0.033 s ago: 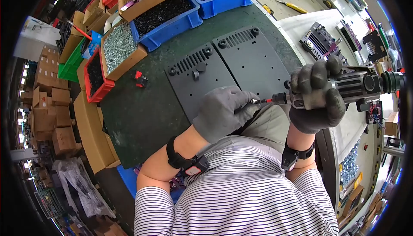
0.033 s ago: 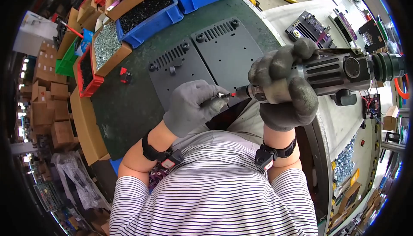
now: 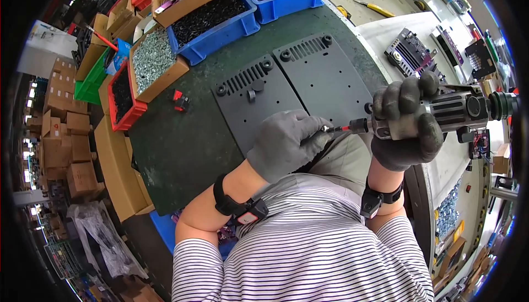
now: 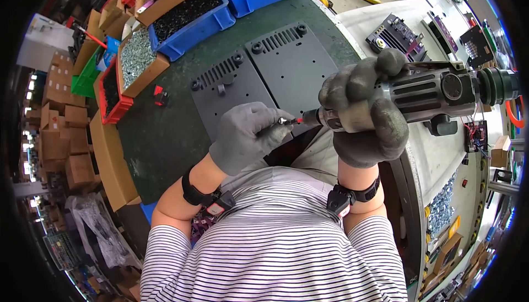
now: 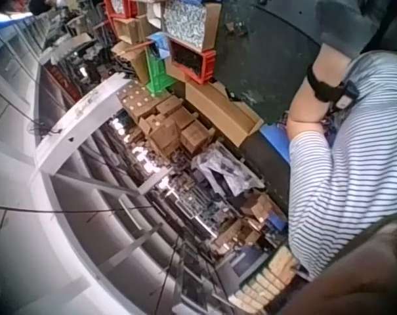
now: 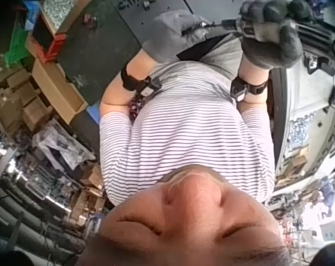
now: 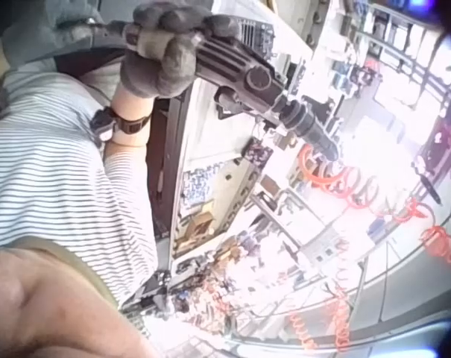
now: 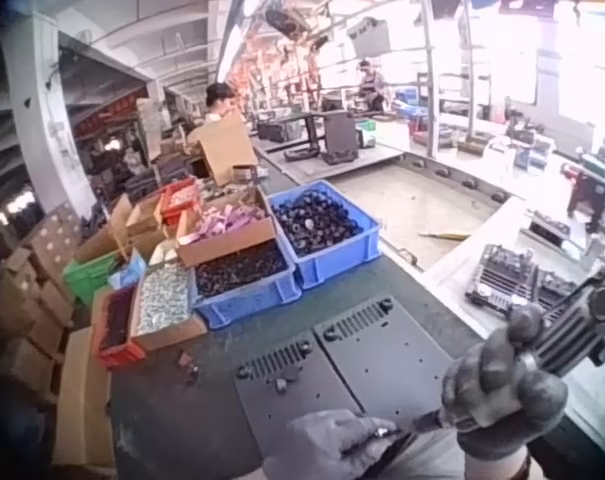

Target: Assembling the metal housing and cooling fans of an electronic device using a pneumatic screwdriver.

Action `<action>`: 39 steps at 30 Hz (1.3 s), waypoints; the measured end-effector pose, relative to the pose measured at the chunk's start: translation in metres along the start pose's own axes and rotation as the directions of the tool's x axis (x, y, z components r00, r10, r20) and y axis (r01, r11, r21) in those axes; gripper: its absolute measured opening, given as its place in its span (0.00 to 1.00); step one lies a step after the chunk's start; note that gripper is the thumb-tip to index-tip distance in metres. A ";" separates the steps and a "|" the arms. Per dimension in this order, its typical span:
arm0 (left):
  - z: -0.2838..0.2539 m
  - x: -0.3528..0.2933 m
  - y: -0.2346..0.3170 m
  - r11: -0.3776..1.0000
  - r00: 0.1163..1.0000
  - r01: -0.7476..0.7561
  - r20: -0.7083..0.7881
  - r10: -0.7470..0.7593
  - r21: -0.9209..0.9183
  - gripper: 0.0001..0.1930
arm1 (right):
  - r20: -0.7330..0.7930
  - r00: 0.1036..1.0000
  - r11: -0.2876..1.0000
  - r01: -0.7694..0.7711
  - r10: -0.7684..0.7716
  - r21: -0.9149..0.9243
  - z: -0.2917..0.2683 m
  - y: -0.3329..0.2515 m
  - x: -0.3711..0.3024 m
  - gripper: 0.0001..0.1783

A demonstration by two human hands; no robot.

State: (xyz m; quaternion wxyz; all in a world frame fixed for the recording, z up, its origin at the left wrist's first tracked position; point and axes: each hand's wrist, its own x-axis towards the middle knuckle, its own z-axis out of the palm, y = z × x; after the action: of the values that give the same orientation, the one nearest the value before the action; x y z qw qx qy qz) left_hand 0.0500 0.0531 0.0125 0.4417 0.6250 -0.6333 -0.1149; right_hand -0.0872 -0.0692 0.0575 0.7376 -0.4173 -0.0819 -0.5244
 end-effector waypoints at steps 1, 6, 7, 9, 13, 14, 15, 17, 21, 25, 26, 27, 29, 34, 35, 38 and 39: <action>0.000 0.000 0.000 0.998 0.999 -0.035 -0.013 0.036 0.059 0.09 | 0.000 1.000 1.000 -0.001 0.001 0.000 0.001 0.000 0.000 0.28; -0.004 0.000 0.005 0.998 0.999 -0.015 -0.027 0.017 0.056 0.10 | 0.000 1.000 1.000 -0.011 0.011 0.021 0.001 0.000 -0.001 0.27; -0.004 0.000 0.007 1.000 1.000 0.015 -0.023 -0.015 0.017 0.10 | -0.001 1.000 1.000 -0.010 0.010 0.019 0.001 0.001 -0.001 0.27; -0.001 -0.004 0.003 0.998 0.999 0.044 -0.006 -0.044 -0.052 0.11 | -0.025 1.000 1.000 -0.014 0.013 -0.016 0.002 0.004 -0.003 0.26; -0.004 -0.004 0.004 0.956 0.980 0.182 0.116 -0.159 -0.230 0.12 | -0.042 0.999 1.000 -0.022 0.022 0.002 -0.002 0.005 -0.004 0.26; -0.005 -0.005 0.004 0.956 0.980 0.183 0.117 -0.160 -0.230 0.12 | -0.045 0.999 1.000 -0.027 0.028 0.009 -0.003 0.006 -0.003 0.26; -0.006 -0.005 0.004 0.948 0.975 0.204 0.139 -0.174 -0.244 0.12 | -0.048 0.998 0.999 -0.033 0.033 0.016 -0.004 0.007 -0.003 0.26; -0.005 -0.005 0.003 0.939 0.969 0.226 0.161 -0.189 -0.258 0.13 | -0.006 0.999 0.998 -0.049 0.049 0.027 -0.007 0.010 -0.004 0.24; -0.003 -0.005 -0.003 0.969 0.990 0.140 0.019 -0.139 -0.206 0.11 | -0.024 0.997 0.996 -0.075 0.075 -0.037 -0.004 0.014 -0.006 0.23; -0.013 -0.004 -0.004 0.978 0.999 0.000 -0.045 0.010 0.206 0.08 | 0.098 0.993 0.997 -0.070 0.066 0.037 -0.007 0.009 0.000 0.24; -0.013 -0.004 -0.004 0.979 0.999 0.000 -0.045 0.009 0.206 0.08 | 0.046 0.998 0.999 -0.041 0.040 0.021 -0.003 0.007 0.001 0.24; -0.013 -0.004 -0.004 0.961 0.997 -0.031 -0.054 0.048 0.276 0.08 | -0.006 1.000 1.000 -0.013 0.013 0.004 0.000 0.006 0.002 0.24; -0.013 -0.004 -0.003 0.936 0.994 -0.061 -0.061 0.087 0.346 0.09 | 0.004 1.000 1.000 -0.017 0.017 0.003 0.001 0.007 0.003 0.24; -0.012 -0.004 0.003 0.929 0.988 -0.098 -0.075 0.133 0.356 0.09 | -0.017 1.000 0.995 -0.021 0.019 -0.097 0.006 0.011 0.000 0.24; -0.012 -0.004 0.003 0.929 0.988 -0.096 -0.076 0.132 0.357 0.09 | 0.001 1.000 0.996 -0.027 0.027 -0.089 0.006 0.011 -0.001 0.24; -0.011 -0.005 0.003 0.933 0.987 -0.101 -0.080 0.137 0.346 0.09 | 0.063 0.997 0.995 -0.027 0.033 -0.094 0.002 0.013 -0.004 0.24; -0.012 -0.004 0.004 0.921 0.990 -0.099 -0.052 0.128 0.378 0.09 | 0.107 0.994 0.994 -0.018 0.029 -0.107 0.000 0.013 -0.004 0.24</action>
State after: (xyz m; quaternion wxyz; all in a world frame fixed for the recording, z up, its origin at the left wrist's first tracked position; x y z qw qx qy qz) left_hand 0.0546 0.0624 0.0207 0.3441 0.6639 -0.6614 0.0575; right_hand -0.0777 -0.0645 0.0483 0.7152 -0.4844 -0.0889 -0.4959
